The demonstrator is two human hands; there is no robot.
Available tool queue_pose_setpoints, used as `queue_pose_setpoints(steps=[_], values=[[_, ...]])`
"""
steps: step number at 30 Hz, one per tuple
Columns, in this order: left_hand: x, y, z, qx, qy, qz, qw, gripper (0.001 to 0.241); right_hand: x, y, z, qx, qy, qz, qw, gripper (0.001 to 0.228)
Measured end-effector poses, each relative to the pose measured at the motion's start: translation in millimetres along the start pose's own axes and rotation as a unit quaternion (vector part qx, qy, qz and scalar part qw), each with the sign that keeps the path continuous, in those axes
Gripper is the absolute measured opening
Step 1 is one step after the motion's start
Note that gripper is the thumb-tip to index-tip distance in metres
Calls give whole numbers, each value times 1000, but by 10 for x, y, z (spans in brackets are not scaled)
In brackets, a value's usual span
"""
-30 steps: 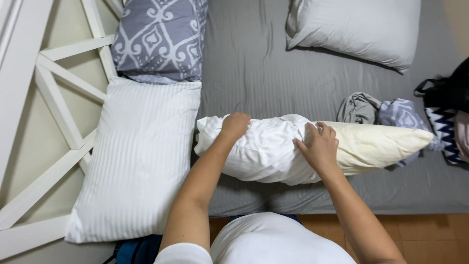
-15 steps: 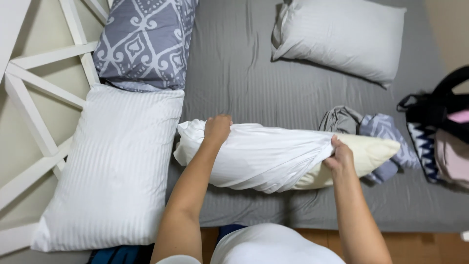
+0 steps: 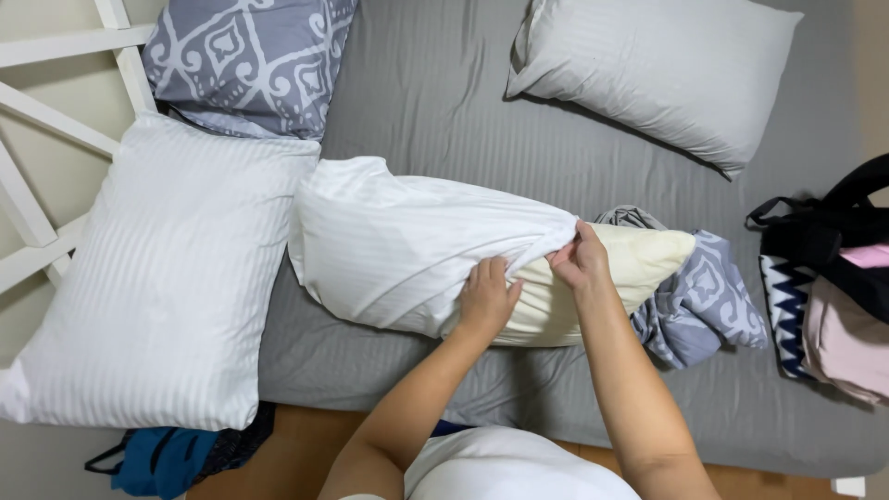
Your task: The person places a pillow on the bed, retrieves a white pillowcase from a nearby shelf, and inserts the pillow into the case. They then adjust and smooth the pillowcase to fit the pillow properly.
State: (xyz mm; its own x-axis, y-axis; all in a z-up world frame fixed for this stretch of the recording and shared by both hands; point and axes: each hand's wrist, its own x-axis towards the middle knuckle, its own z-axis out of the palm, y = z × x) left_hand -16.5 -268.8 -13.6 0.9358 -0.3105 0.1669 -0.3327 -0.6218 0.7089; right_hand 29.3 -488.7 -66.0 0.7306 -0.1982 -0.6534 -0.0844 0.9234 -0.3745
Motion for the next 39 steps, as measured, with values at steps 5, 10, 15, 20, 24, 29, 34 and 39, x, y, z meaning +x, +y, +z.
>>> queue_pose_setpoints(steps=[5, 10, 15, 20, 24, 29, 34, 39], values=[[217, -301, 412, 42, 89, 8, 995, 23, 253, -100, -110, -116, -52, -43, 991, 29], [470, -395, 778, -165, 65, -113, 978, 21, 66, -318, -27, -307, -79, -86, 944, 30], [754, -572, 1045, -155, 16, -140, 978, 32, 286, -430, -740, -417, 29, 20, 908, 43], [971, -361, 1011, -43, -105, -172, 978, 52, 664, -739, -1068, -474, 105, -226, 845, 75], [1183, -288, 1026, -55, -83, -175, 979, 32, 704, -1041, -787, -484, 232, -160, 828, 112], [1546, -29, 941, -53, -88, -165, 981, 32, 1045, -906, -1089, -572, 151, -124, 797, 77], [1946, -240, 1375, -47, -44, -56, 996, 29, 481, -692, -798, -587, 5, -194, 786, 43], [1945, -731, 2549, 81, -226, -43, 970, 22, 501, -401, -1006, -517, -137, -136, 834, 35]])
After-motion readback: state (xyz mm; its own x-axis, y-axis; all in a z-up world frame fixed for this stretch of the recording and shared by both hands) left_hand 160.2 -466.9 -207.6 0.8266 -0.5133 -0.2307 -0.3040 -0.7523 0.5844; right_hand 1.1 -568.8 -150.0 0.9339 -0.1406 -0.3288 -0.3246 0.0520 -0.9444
